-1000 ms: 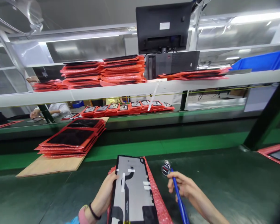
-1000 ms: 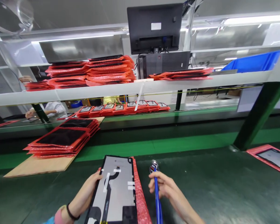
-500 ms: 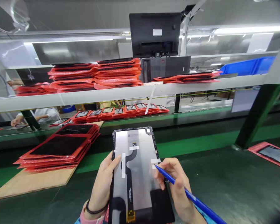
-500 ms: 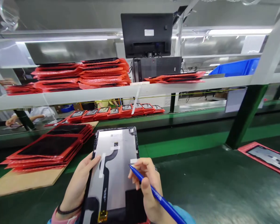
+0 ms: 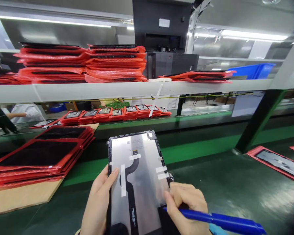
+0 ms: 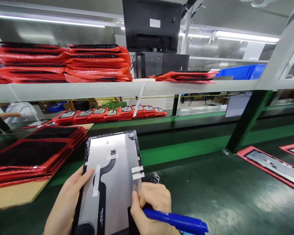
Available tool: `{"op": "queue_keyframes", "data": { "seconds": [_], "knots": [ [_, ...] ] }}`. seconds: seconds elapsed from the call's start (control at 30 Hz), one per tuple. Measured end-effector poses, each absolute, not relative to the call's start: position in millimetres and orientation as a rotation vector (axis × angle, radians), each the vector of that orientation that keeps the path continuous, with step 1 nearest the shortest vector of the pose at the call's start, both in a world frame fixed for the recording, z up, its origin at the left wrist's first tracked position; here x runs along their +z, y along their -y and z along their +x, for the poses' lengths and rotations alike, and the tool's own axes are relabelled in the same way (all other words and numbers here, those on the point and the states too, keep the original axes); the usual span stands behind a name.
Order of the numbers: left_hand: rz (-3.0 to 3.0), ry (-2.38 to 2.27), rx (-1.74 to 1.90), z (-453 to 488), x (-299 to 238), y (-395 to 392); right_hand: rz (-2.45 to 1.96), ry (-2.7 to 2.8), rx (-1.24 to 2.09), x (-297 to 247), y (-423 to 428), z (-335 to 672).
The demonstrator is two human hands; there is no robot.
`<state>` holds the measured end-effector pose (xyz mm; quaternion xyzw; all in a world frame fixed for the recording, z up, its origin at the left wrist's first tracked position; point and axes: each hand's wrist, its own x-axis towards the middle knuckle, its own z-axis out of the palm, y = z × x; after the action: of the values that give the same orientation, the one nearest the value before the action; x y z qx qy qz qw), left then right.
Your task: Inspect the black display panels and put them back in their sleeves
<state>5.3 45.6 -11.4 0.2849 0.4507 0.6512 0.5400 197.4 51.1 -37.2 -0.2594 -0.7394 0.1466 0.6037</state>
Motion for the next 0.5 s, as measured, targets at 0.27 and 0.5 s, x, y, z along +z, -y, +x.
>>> {"op": "queue_keyframes", "data": {
  "seconds": [0.27, 0.5],
  "knots": [
    [0.616, -1.138, 1.571, 8, -10, -43, -0.619, 1.835, 0.234, -39, -53, 195],
    [0.597, -1.085, 1.606, 6, -9, -46, -0.434, 1.408, 0.694, -36, -51, 205]
  ]
}}
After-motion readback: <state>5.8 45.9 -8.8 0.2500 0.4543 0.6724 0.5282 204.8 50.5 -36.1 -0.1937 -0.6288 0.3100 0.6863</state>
